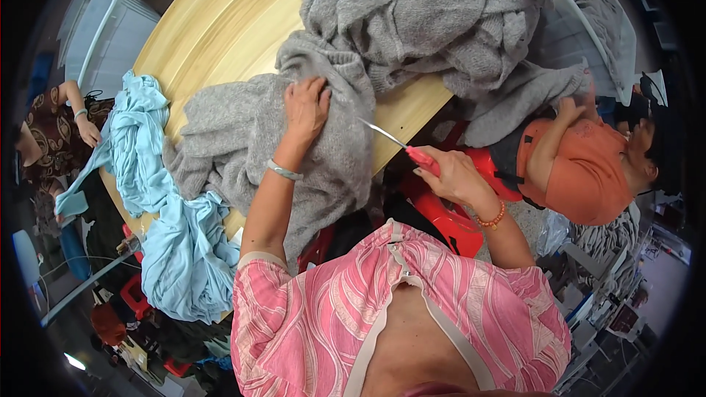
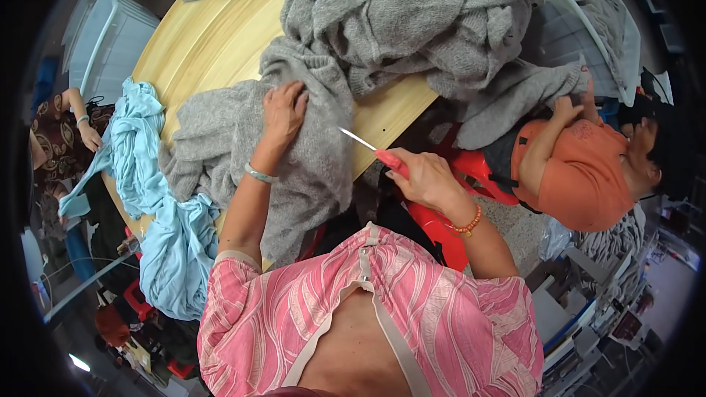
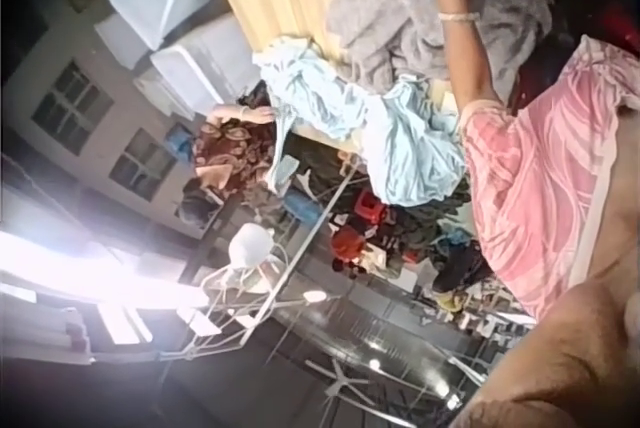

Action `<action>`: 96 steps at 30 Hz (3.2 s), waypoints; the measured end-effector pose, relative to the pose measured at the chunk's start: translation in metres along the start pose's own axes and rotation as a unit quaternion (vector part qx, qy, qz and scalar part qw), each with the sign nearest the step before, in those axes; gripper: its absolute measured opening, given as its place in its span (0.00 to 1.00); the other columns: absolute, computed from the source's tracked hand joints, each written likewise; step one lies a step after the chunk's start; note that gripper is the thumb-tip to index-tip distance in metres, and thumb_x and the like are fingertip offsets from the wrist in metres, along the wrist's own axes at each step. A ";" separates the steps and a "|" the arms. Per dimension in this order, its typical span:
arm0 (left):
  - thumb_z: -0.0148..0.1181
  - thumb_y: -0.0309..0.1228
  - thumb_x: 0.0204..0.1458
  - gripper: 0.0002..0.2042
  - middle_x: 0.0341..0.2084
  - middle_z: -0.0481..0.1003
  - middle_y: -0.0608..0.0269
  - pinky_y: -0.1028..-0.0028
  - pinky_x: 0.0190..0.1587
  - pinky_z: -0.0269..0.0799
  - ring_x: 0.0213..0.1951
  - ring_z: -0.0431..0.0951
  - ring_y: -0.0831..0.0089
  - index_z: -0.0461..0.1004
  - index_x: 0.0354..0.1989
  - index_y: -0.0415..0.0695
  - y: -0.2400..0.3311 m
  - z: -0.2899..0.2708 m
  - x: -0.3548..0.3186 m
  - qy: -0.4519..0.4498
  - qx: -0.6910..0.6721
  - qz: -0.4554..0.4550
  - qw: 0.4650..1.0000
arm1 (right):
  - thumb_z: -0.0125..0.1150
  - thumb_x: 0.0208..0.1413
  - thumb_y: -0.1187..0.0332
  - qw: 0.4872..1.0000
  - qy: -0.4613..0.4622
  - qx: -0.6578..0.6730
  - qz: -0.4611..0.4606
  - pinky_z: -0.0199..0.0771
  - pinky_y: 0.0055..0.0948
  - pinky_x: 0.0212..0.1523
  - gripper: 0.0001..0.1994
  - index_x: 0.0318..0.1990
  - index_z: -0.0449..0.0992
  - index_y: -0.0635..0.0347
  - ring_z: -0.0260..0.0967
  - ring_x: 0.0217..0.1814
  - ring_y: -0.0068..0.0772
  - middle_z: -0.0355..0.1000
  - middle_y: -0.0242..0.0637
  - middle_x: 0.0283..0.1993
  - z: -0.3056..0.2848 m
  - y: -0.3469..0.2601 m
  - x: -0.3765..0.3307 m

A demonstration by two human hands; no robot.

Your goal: The person is trimming excess threads and cutting pieces from grey garments using scissors at a workbench in a factory setting.

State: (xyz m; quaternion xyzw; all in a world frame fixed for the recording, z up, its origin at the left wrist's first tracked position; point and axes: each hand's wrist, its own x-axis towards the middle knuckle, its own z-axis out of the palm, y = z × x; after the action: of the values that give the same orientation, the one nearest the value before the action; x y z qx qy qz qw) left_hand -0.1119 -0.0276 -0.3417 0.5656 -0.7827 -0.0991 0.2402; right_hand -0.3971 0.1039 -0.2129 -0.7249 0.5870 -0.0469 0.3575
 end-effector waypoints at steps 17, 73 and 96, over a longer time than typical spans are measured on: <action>0.57 0.24 0.41 0.25 0.44 0.70 0.44 0.61 0.53 0.66 0.47 0.70 0.50 0.69 0.53 0.41 -0.087 -0.011 0.067 -0.048 -0.106 -0.059 0.991 | 0.66 0.46 0.66 0.927 0.131 0.349 -0.038 0.69 0.34 0.40 0.23 0.49 0.68 0.67 0.72 0.39 0.38 0.73 0.48 0.36 0.096 -0.008 0.113; 0.71 0.46 0.35 0.34 0.66 0.48 0.45 0.36 0.62 0.36 0.66 0.44 0.39 0.70 0.57 0.62 -0.034 -0.022 -0.110 -0.029 0.050 -0.100 0.993 | 0.57 0.52 0.57 0.991 -0.059 -0.084 -0.082 0.71 0.49 0.35 0.15 0.31 0.75 0.62 0.72 0.34 0.57 0.72 0.54 0.26 0.042 -0.080 0.070; 0.63 0.38 0.43 0.26 0.63 0.56 0.52 0.36 0.62 0.32 0.67 0.47 0.47 0.69 0.53 0.45 0.010 -0.014 -0.173 -0.057 0.028 -0.068 0.996 | 0.58 0.53 0.55 0.982 -0.138 -0.123 -0.042 0.71 0.48 0.37 0.17 0.32 0.72 0.64 0.72 0.35 0.56 0.73 0.52 0.28 0.024 -0.046 -0.016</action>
State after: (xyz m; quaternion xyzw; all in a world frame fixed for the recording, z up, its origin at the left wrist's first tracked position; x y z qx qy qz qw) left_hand -0.0707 0.1390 -0.3707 0.6177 -0.7572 -0.1253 0.1713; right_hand -0.3532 0.1317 -0.1985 -0.7867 0.5025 0.1107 0.3411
